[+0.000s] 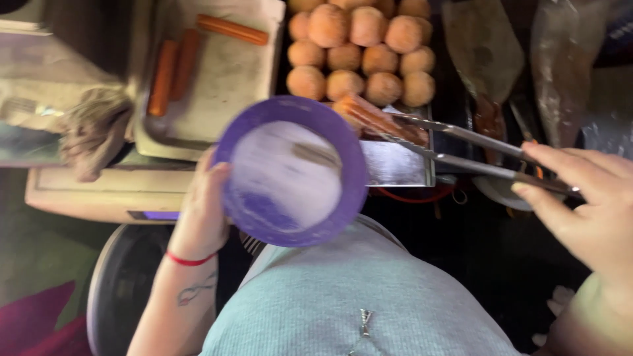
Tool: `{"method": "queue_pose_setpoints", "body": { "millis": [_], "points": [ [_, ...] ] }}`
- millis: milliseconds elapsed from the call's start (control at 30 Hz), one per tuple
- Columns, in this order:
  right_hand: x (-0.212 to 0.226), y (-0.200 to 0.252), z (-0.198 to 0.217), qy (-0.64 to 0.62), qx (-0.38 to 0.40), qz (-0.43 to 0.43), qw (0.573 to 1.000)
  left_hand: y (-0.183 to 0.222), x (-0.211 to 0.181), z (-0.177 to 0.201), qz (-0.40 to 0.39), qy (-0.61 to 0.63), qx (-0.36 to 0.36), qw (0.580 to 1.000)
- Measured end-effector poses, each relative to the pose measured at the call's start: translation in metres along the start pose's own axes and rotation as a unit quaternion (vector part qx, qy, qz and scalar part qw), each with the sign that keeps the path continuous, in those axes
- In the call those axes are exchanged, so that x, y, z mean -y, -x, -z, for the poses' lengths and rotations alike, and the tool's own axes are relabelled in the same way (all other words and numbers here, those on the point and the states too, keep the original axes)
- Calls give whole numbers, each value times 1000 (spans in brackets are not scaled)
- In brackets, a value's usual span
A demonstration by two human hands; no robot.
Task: Coating freshly fried churros in sugar using tongs and a bowl of sugar before placing them on a display tray.
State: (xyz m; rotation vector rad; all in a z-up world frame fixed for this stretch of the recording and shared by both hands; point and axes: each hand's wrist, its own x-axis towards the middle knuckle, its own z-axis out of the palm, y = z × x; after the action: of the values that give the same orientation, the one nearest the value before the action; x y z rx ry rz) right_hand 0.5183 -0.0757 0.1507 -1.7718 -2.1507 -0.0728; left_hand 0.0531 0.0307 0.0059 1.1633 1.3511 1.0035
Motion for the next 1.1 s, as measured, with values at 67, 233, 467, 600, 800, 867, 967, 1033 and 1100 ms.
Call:
{"method": "queue_pose_setpoints", "body": {
  "millis": [67, 233, 467, 600, 800, 867, 967, 1033, 1100],
  "points": [
    [-33, 16, 3, 66, 7, 7, 998, 2, -36, 1, 121, 37, -59, 990],
    [-74, 28, -29, 244, 49, 16, 968, 15, -96, -7, 254, 96, -120, 955],
    [-80, 7, -69, 380, 24, 109, 918, 23, -101, -7, 248, 136, -165, 945],
    [-67, -6, -42, 430, 59, 89, 896, 33, -104, -3, 314, 113, -235, 913],
    [-47, -56, -49, 111, -26, 108, 988, 41, -43, 33, 269, 211, -299, 891],
    [-28, -87, -69, 169, -55, 102, 979, 45, -27, 41, 121, 300, -207, 923],
    [12, -155, -109, 99, -35, 97, 990, 53, -18, 53, 111, 297, -187, 930],
    [28, -200, -145, 103, -9, 94, 990, 56, -16, 56, 97, 302, -183, 931],
    [46, -238, -177, 107, 17, 88, 990, 60, -9, 60, 83, 305, -176, 932]
  ]
}}
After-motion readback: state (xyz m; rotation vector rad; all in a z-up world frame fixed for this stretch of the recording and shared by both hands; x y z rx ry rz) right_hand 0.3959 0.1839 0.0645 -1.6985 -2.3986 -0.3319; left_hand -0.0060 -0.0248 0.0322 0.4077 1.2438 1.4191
